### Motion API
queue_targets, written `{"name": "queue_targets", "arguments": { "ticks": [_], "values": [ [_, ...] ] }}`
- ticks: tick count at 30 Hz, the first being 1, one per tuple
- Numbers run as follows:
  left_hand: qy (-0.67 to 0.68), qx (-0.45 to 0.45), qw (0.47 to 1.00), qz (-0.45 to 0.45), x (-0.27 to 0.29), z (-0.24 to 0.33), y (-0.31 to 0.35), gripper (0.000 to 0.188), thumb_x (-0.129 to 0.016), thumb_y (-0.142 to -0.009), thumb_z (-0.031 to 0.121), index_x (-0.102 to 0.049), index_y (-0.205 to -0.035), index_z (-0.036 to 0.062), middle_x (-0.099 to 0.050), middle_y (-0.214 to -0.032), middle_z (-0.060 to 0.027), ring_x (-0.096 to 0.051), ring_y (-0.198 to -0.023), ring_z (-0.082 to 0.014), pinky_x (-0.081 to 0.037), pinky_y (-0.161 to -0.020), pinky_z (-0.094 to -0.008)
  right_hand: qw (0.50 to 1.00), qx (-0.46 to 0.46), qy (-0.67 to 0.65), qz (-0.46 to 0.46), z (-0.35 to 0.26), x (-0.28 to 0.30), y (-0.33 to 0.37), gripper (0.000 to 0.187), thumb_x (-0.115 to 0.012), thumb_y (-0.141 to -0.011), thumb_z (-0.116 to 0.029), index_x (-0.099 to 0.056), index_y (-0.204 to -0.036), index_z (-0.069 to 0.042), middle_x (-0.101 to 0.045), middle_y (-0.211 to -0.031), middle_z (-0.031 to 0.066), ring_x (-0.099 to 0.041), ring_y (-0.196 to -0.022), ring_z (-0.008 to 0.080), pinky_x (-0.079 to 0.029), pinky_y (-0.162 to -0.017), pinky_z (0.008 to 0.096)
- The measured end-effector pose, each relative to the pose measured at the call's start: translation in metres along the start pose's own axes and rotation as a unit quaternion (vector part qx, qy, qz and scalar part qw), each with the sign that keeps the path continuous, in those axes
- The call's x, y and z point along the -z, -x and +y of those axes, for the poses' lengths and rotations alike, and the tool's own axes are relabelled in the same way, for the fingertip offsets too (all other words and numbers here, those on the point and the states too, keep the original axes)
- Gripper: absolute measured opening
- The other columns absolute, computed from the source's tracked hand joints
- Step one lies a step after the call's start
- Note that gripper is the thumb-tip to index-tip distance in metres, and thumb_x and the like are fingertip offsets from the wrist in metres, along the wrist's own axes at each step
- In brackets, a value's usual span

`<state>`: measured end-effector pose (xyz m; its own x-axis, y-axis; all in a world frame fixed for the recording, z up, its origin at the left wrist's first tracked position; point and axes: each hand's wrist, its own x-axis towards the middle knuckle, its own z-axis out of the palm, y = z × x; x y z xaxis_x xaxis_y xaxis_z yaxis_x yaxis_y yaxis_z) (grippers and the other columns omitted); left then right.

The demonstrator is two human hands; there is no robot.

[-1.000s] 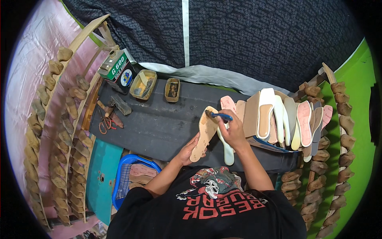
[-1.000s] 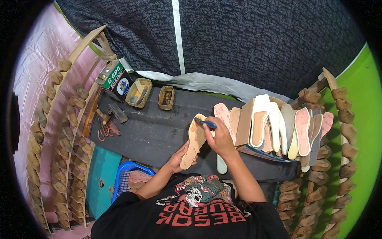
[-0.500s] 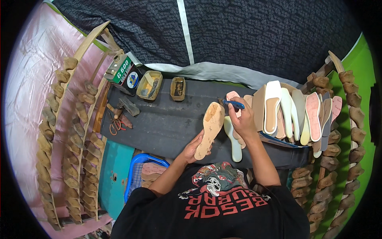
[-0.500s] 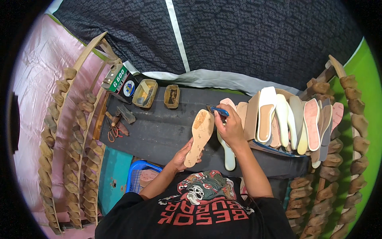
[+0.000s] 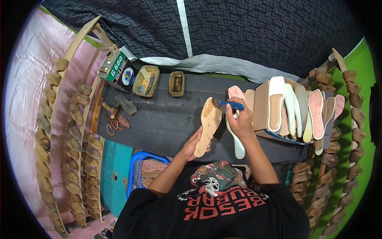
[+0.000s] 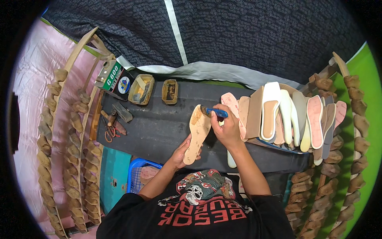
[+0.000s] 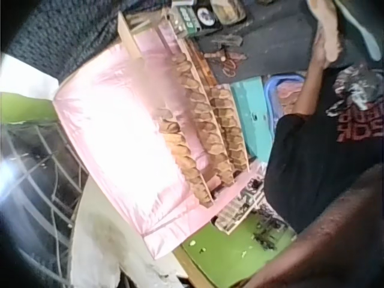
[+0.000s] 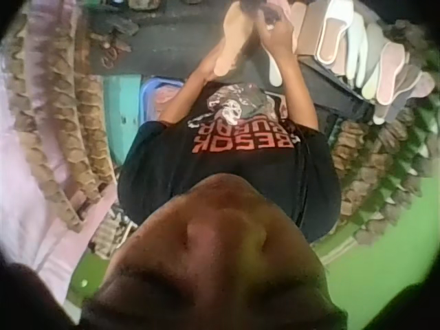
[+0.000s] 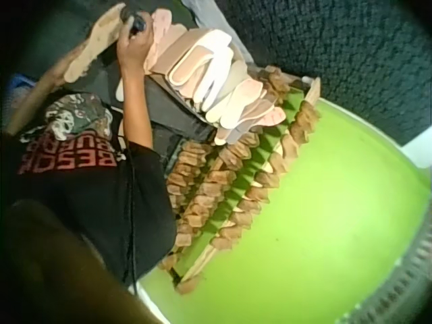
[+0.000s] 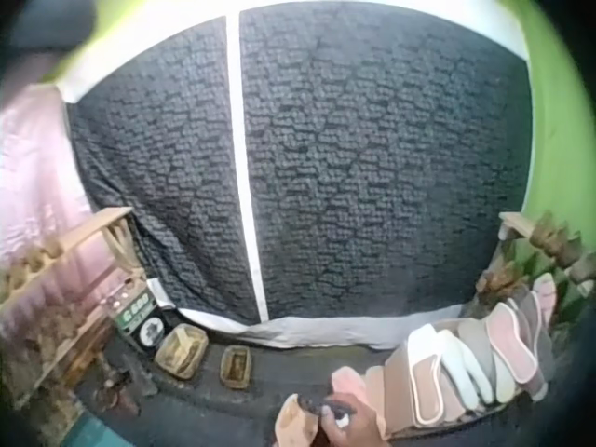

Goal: The person is applying glue to shoe soles using a small brush.

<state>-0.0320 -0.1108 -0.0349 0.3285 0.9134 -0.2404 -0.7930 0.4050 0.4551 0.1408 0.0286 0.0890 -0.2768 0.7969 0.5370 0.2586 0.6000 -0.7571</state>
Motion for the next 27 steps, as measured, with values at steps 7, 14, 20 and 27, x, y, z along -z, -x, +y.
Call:
{"name": "queue_targets", "arguments": {
  "ticks": [7,14,20,27],
  "values": [
    [0.016,-0.012,1.0,-0.007,0.009,0.014,0.0,0.061,-0.047,-0.104,0.045,-0.022,-0.157,0.0289,-0.057,-0.12,-0.0091,-0.058,-0.095,-0.0216,-0.051,-0.078,-0.0401,0.998,-0.05,0.011,-0.02,0.007,-0.008,0.007,0.017,-0.066,-0.092,-0.004,-0.059,-0.107,0.001,-0.066,-0.086,0.0113,-0.062,-0.066,0.0177,-0.051,-0.06,0.0308],
    [-0.006,-0.005,1.0,-0.005,0.01,0.022,-0.001,0.064,-0.047,-0.104,0.047,-0.018,-0.16,0.0301,-0.056,-0.118,-0.0065,-0.056,-0.093,-0.0188,-0.051,-0.077,-0.0379,0.999,-0.035,0.01,-0.021,-0.002,-0.018,-0.01,0.015,-0.065,-0.092,-0.004,-0.059,-0.105,0.001,-0.065,-0.085,0.0132,-0.064,-0.066,0.021,-0.051,-0.06,0.0322],
    [0.011,-0.024,1.0,-0.009,0.014,0.029,-0.01,0.061,-0.047,-0.104,0.046,-0.022,-0.157,0.0292,-0.057,-0.117,-0.0081,-0.057,-0.093,-0.0212,-0.051,-0.077,-0.0393,0.999,-0.031,0.016,-0.03,-0.001,-0.025,0.003,0.014,-0.065,-0.092,-0.004,-0.059,-0.104,0.002,-0.066,-0.087,0.0138,-0.065,-0.066,0.0227,-0.052,-0.059,0.0324],
    [0.007,-0.008,1.0,-0.017,0.009,0.028,-0.007,0.061,-0.046,-0.105,0.045,-0.021,-0.158,0.0294,-0.057,-0.119,-0.0078,-0.058,-0.093,-0.021,-0.052,-0.077,-0.0394,1.0,-0.007,0.021,0.012,0.003,-0.026,-0.022,0.015,-0.065,-0.092,-0.005,-0.059,-0.104,0.001,-0.066,-0.087,0.012,-0.064,-0.066,0.0197,-0.052,-0.059,0.0314]
  ]
}}
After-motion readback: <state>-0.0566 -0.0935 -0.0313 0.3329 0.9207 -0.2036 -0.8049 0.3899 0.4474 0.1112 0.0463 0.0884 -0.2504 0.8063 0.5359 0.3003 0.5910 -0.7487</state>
